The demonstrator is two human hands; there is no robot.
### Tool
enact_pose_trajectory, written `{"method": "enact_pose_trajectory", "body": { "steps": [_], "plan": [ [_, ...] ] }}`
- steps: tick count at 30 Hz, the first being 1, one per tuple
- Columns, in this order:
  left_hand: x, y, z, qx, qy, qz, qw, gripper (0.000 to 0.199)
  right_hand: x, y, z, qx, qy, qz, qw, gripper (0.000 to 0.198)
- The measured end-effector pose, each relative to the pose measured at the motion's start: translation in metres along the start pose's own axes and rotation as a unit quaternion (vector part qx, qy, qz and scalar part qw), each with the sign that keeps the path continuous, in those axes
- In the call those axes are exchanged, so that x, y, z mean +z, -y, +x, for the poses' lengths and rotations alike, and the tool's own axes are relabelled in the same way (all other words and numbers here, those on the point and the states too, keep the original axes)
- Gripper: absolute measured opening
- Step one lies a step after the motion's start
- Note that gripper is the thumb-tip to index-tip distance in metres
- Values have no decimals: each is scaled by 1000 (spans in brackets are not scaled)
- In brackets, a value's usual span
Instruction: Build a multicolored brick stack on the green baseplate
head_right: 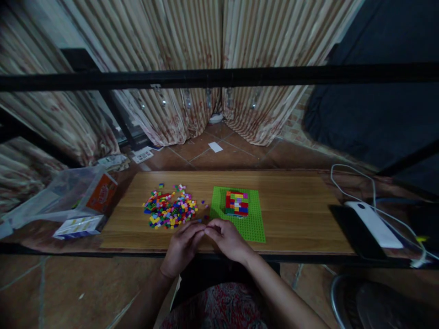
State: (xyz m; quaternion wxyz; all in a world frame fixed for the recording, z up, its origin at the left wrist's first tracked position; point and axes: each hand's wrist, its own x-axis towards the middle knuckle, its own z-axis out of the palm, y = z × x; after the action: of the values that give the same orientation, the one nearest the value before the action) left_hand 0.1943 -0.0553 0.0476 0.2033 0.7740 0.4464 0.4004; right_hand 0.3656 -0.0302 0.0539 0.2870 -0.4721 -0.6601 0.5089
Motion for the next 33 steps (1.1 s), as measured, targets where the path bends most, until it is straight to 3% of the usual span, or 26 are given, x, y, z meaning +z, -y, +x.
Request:
{"method": "enact_pose_trajectory", "body": {
  "steps": [7,14,17,25,33],
  "plan": [
    [12,-7,34,6,44,22,999,11,-23,-5,-5,13,-60,102,993,32],
    [40,21,92,-25,45,19,998,14,-79,-23,-12,24,-273,104,956,37],
    [55,31,108,-30,59,44,997,15,-103,-34,-19,33,-322,91,942,38],
    [71,38,119,-51,68,89,992,17,-122,-48,-23,55,-341,128,930,37],
    [72,41,121,-57,73,71,993,15,-122,-45,-3,25,-305,101,947,35]
  ]
}}
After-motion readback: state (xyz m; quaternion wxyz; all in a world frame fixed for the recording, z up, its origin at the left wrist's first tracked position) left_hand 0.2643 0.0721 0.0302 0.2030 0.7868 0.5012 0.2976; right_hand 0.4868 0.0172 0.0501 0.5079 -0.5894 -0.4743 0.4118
